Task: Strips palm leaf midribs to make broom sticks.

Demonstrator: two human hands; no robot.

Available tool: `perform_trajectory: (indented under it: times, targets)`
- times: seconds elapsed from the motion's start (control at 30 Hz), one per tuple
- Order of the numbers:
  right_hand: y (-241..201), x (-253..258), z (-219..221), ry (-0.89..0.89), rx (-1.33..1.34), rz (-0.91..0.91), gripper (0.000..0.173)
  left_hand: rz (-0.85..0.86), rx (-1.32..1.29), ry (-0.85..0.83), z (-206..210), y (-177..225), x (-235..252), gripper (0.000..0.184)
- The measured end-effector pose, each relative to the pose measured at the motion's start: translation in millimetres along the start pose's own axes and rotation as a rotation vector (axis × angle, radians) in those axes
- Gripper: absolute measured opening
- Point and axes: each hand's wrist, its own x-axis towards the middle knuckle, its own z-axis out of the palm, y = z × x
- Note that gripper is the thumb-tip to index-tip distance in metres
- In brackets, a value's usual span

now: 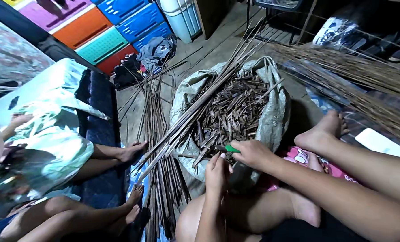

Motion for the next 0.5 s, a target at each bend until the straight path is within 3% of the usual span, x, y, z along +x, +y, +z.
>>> perform_trajectory:
  times: [0.23,0.33,0.5]
  targets:
    - [19,32,-20,0.078,0.108,0.241,0.036,-0.005,-0.172,-0.139,0,1,-7,0.039]
    - [15,29,-24,0.141,0.201,0.207,0.035,-0.009,-0.178,-0.151,1,1,-6,0.039]
    - [4,8,-9,0.087,0.168,0.056,0.031,0.006,-0.195,-0.165,-1,-2,-6,0.039]
